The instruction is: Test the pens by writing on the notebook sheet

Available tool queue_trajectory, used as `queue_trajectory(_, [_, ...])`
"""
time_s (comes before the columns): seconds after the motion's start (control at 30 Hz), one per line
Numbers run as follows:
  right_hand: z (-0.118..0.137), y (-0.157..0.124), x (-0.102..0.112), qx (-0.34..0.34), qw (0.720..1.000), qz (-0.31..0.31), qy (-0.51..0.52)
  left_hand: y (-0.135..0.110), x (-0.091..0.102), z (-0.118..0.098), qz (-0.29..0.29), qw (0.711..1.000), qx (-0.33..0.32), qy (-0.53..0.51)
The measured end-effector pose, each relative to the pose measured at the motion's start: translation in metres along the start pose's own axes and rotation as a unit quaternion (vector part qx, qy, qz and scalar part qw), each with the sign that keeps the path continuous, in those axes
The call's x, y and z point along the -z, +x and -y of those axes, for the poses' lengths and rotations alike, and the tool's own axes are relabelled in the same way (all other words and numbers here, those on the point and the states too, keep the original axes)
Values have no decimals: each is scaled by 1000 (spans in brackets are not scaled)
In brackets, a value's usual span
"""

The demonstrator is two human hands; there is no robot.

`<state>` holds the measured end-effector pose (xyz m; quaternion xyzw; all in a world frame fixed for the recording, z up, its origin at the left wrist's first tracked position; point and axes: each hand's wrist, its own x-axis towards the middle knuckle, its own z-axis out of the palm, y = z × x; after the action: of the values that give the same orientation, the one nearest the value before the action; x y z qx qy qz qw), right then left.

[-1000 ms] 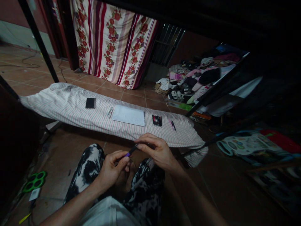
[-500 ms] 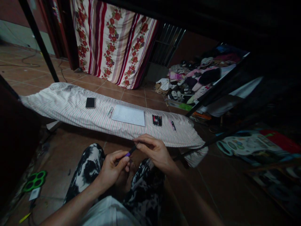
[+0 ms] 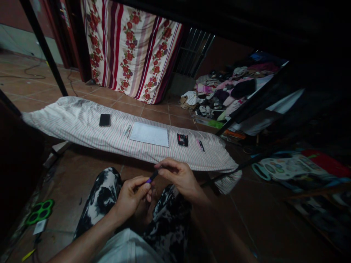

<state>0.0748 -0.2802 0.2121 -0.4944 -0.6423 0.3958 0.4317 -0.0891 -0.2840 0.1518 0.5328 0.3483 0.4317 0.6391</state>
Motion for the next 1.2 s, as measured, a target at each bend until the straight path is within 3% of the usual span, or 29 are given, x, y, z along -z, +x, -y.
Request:
queue_trajectory(0.17, [-2,-1,1,-28,998,13,61,-1,-3,-6,16,996,50,-67])
queue_trajectory(0.37, [-7,-4,-6,-78,987,44,133,-1,-6,-10,56,989,65,-123])
queue_trajectory(0.73, [-10,-4,-18,-57,994,-31,83,0,-12,-9,-38,997,38,-63])
queue_trajectory(0.9, [-9,-7,-14,-66,990,18,121,0,-12,-11,8,996,53,-71])
queue_trajectory(1.07, [-8,-10,-19,-59,993,-53,86,-1,-16,-11,-36,996,45,-66])
queue_trajectory(1.2, [-11,-16,-21,-75,986,-50,140,-3,-18,-10,0,992,69,-106])
